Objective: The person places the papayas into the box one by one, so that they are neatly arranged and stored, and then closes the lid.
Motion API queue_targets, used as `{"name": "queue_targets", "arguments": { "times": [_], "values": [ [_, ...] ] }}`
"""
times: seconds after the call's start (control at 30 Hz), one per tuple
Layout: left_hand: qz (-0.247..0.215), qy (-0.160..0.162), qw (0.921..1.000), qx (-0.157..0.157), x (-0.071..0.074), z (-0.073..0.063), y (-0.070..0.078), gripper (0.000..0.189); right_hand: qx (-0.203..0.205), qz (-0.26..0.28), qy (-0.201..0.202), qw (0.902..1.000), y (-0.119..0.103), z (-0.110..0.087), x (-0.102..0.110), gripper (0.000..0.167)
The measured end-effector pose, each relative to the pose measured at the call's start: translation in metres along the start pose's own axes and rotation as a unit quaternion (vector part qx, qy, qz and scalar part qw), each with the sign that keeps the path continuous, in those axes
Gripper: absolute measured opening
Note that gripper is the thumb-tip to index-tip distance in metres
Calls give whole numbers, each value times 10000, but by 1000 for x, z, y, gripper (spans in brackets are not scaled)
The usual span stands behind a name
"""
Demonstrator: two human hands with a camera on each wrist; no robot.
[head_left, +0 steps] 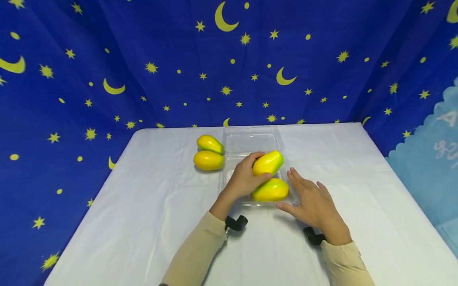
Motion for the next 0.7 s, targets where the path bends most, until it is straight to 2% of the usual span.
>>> {"name": "queue_targets", "arguments": {
  "times": [0.27, 0.57, 0.7],
  "values": [
    [-181, -28, 9992, 362, -3, 7, -7, 68, 40, -13, -3, 10000, -2, 1, -1, 107],
    [-244, -66, 9993, 292, -7, 14, -11, 67, 18, -6, -31, 10000, -2, 1, -2, 107],
    [-361, -64, 9980, 514, -8, 12, -10, 67, 15, -9, -40, 10000, -2, 1, -2, 106]
  ]
}}
Point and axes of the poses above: each hand's wrist, its own z-axis towards the middle knuckle, its own x-axis out of the back of the hand, y = z × x, the point moved 4 cm from there along z, towards the middle knuckle, and after that the axes turned 7 degrees about -x, right-handed, at the moved point
